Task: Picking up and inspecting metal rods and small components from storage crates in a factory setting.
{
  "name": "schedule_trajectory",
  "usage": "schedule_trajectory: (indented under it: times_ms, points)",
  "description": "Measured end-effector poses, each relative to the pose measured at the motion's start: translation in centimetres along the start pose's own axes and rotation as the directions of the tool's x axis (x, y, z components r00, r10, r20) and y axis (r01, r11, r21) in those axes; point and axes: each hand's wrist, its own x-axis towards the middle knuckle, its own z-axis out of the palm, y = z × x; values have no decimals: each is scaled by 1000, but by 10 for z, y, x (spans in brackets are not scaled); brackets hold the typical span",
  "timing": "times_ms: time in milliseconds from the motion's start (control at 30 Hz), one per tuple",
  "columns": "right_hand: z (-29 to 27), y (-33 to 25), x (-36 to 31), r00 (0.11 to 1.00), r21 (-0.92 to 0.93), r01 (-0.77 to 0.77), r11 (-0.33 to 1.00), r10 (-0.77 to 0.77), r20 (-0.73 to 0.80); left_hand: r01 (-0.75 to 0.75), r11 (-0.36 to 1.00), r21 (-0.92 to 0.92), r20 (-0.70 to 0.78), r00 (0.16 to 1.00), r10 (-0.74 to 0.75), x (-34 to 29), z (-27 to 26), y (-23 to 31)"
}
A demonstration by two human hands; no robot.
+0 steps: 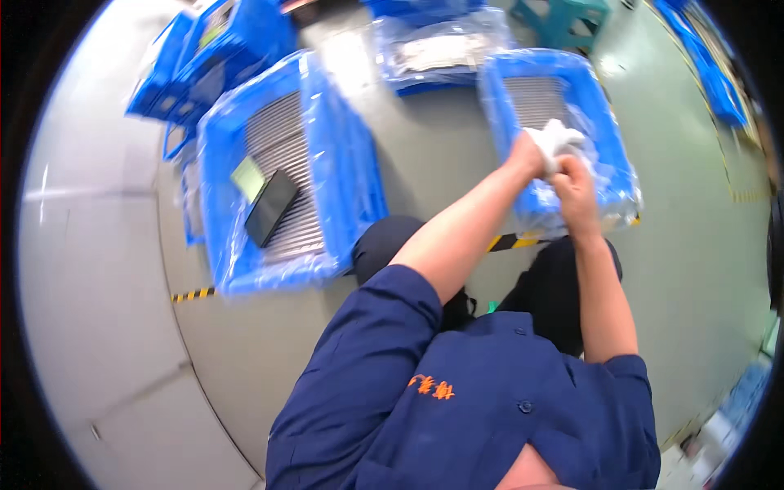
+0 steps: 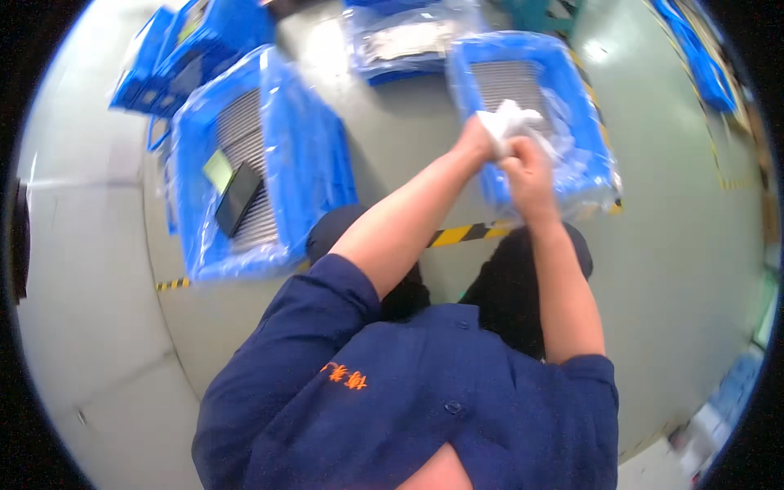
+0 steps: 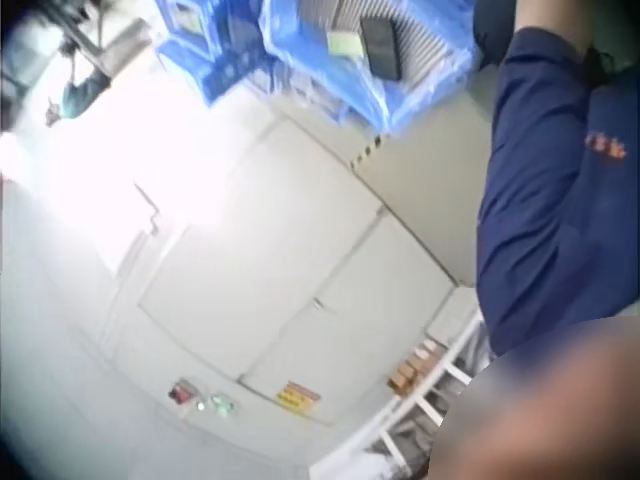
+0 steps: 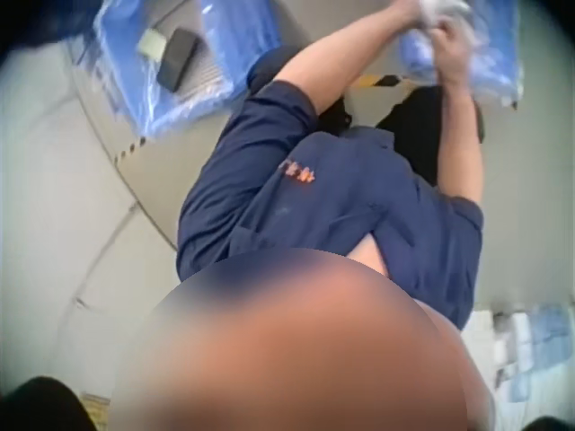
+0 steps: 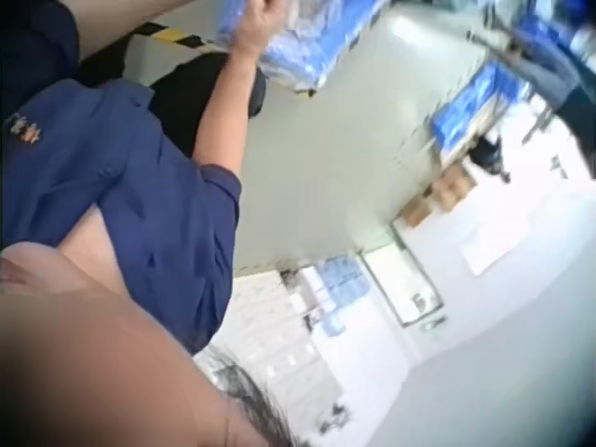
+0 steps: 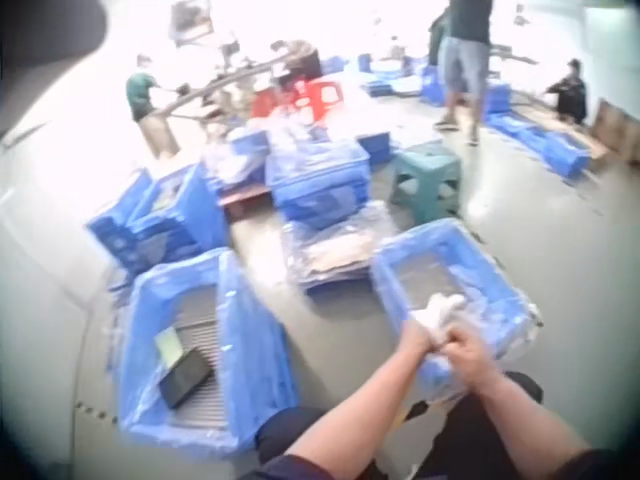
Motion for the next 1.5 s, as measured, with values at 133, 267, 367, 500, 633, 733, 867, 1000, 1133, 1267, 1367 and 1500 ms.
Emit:
schedule_trajectory:
  times_ms: [133, 267, 367, 500, 633, 733, 867, 1000, 1133, 1267, 1367, 1500]
  points:
    - [-13, 10, 3, 984, 229, -143, 963, 163, -69, 517, 787, -337, 292, 852, -434, -8, -20, 53]
    - [1, 4, 8, 968, 460, -245, 854, 241, 68, 566, 637, -524, 513, 806, -294, -7, -34, 52]
    - [12, 0, 1, 968, 448, -250, 858, 228, 103, -308, 925, 223, 402, 893, 200, 4, -28, 35]
    - [26, -7, -2, 962, 315, -241, 918, 183, 203, -51, 997, 50, 113, 993, 45, 17, -23, -14]
    - [13, 4, -5, 961, 317, -260, 912, 212, 178, 99, 901, -422, 45, 995, -88, 15, -5, -18]
    - [13, 1, -3, 978, 311, -206, 928, 191, 78, 384, 869, -312, 239, 917, -319, 7, -14, -10]
    - [30, 10, -2, 976, 121, -147, 982, 124, 179, 613, 640, -462, 335, 789, -515, 17, -29, -7]
    - [54, -16, -10, 976, 81, -121, 989, 104, 193, 376, 625, -684, 176, 917, -358, 17, -45, -10]
    - [59, -25, -11, 967, 200, -145, 969, 96, 236, 96, 290, -952, 128, 987, 93, 23, -58, 5]
    - [61, -41, -16, 960, 329, -147, 933, 54, 274, 124, 219, -968, 180, 948, 261, 17, -59, 43]
    - [57, -46, -18, 960, 351, -138, 926, 39, 276, 53, 273, -961, 159, 911, 381, 10, -55, 69]
    - [54, -46, -20, 965, 378, -122, 918, 21, 260, 47, 331, -942, 178, 909, 377, 4, -54, 82]
